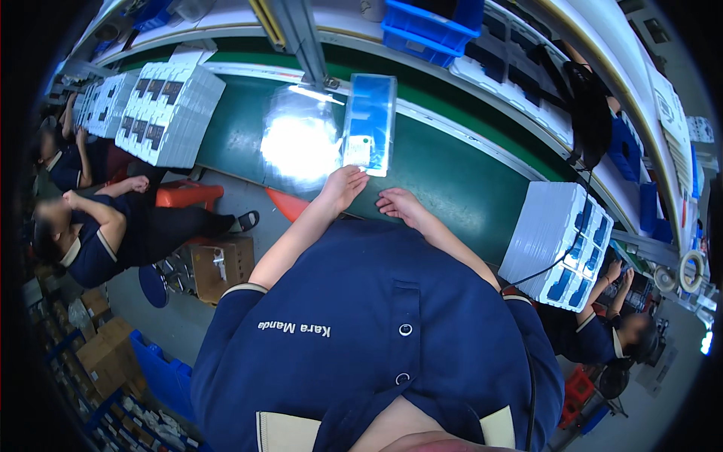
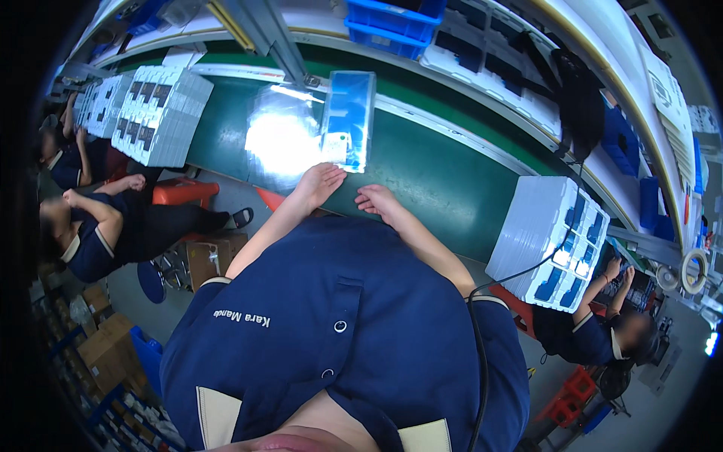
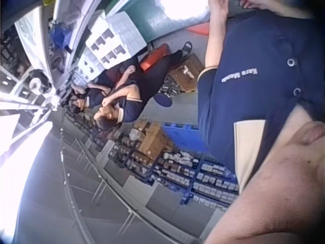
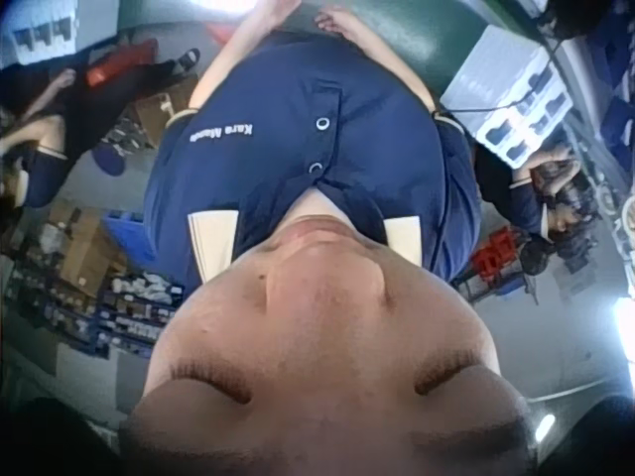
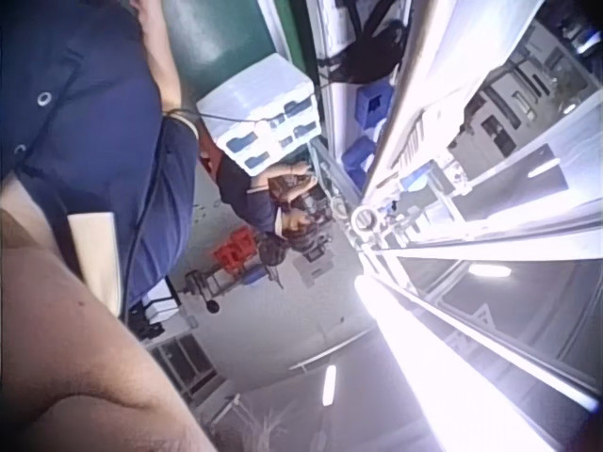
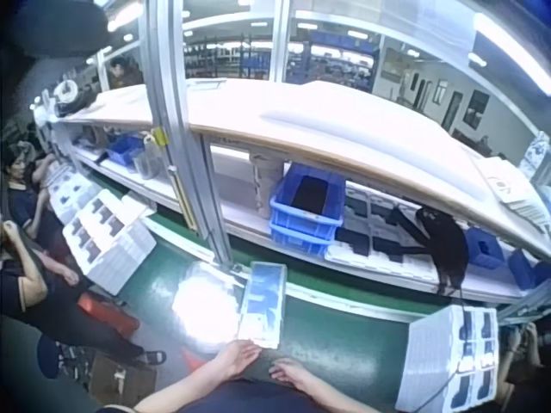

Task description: The person places small blue electronic components into a white plastic tray with multiple compartments. They handle the components one by one, arranging them in the tray. After filling the tray, they place it on a stack of similar trays and then handle a stack of clear plastic bags.

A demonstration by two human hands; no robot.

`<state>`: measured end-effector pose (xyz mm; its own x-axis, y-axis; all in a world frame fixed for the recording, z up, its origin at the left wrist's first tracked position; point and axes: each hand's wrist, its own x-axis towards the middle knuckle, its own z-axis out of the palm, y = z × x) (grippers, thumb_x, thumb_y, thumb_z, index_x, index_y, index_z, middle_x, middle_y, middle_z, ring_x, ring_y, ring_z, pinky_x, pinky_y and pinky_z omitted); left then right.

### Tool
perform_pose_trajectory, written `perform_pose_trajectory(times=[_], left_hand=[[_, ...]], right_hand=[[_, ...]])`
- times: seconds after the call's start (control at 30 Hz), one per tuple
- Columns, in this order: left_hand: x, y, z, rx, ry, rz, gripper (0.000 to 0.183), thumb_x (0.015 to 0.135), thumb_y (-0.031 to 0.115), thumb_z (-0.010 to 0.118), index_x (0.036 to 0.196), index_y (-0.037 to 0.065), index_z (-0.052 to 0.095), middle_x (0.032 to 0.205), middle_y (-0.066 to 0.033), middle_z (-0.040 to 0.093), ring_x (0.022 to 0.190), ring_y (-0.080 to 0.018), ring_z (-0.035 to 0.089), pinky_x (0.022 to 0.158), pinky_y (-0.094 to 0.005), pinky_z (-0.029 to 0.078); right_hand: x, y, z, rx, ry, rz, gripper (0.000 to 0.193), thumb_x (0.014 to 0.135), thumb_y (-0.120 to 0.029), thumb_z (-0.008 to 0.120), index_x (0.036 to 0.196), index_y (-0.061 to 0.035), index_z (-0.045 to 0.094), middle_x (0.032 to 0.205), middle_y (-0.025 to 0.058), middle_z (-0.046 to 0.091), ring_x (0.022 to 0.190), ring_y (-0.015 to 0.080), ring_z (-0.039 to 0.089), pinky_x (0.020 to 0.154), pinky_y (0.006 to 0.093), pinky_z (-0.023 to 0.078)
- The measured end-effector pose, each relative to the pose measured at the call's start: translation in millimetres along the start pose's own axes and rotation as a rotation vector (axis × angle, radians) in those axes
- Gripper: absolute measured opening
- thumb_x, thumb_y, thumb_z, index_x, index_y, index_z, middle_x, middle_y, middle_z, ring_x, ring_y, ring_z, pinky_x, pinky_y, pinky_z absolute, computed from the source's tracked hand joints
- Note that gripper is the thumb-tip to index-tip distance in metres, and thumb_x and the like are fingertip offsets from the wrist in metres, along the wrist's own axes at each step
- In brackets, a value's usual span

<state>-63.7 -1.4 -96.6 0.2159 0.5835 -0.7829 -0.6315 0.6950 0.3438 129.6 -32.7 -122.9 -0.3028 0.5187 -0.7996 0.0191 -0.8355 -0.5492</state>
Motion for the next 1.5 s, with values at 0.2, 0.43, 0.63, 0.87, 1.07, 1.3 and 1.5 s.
perform_pose_trajectory(times=[0.2,0.43,0.63,0.87,1.07,1.3,1.5], left_hand=[[-10,-15,-25,0.353,-0.026,-0.164,0.029,0.091,0.020,0.049,0.111,-0.001,0.049,0.115,-0.0147,0.056,0.105,-0.0239,0.055,0.088,-0.0341,0.046],[-7,-22,7,0.717,-0.148,-0.132,0.025,0.089,0.028,0.056,0.074,0.008,0.055,0.071,-0.0046,0.061,0.069,-0.0147,0.062,0.064,-0.0248,0.049],[-11,-33,28,0.808,-0.185,-0.157,0.028,0.091,0.028,0.054,0.070,0.009,0.053,0.063,-0.0020,0.055,0.064,-0.0139,0.061,0.059,-0.0232,0.048],[-6,-61,9,0.767,-0.054,-0.138,0.022,0.090,0.028,0.054,0.078,0.009,0.055,0.068,-0.0030,0.057,0.065,-0.0143,0.061,0.060,-0.0251,0.048],[-44,-89,26,0.852,-0.003,-0.115,0.020,0.090,0.029,0.055,0.087,0.010,0.058,0.075,-0.0012,0.059,0.073,-0.0128,0.060,0.066,-0.0262,0.046],[-84,-136,-40,0.531,0.268,0.131,0.018,0.088,0.025,0.055,0.093,0.008,0.060,0.077,-0.0009,0.061,0.068,-0.0108,0.059,0.061,-0.0240,0.044],[-118,-220,-111,0.467,0.340,0.397,0.014,0.088,0.012,0.053,0.090,-0.001,0.057,0.071,-0.0054,0.058,0.060,-0.0105,0.055,0.056,-0.0220,0.044]], right_hand=[[-26,32,-41,-0.129,0.158,-0.112,0.019,0.090,-0.023,0.053,0.098,-0.0072,0.059,0.079,0.0025,0.063,0.060,0.0075,0.054,0.052,0.0215,0.044],[-77,60,-83,-0.080,0.367,-0.207,0.025,0.091,-0.023,0.053,0.105,-0.0027,0.058,0.078,0.0033,0.062,0.062,0.0084,0.053,0.056,0.0230,0.045],[-258,107,-151,-0.812,0.114,-0.143,0.028,0.084,-0.028,0.054,0.096,-0.0045,0.064,0.079,0.0124,0.063,0.071,0.0198,0.060,0.067,0.0340,0.048],[-432,-19,-210,-1.296,1.077,0.013,0.024,0.080,-0.007,0.052,0.102,-0.0024,0.061,0.095,0.0191,0.063,0.084,0.0340,0.063,0.074,0.0420,0.049],[-363,-153,-266,-0.943,1.018,-0.824,0.019,0.077,-0.011,0.063,0.092,0.0020,0.064,0.090,0.0167,0.065,0.085,0.0276,0.064,0.078,0.0333,0.048],[-272,-253,-340,-1.161,0.897,-0.841,0.028,0.067,-0.002,0.056,0.094,-0.0029,0.064,0.102,0.0166,0.062,0.099,0.0297,0.059,0.087,0.0362,0.046],[-225,-296,-312,-1.806,0.903,-0.544,0.077,0.063,0.001,0.055,0.136,-0.0114,0.037,0.138,0.0146,0.039,0.135,0.0299,0.026,0.111,0.0446,0.022]])
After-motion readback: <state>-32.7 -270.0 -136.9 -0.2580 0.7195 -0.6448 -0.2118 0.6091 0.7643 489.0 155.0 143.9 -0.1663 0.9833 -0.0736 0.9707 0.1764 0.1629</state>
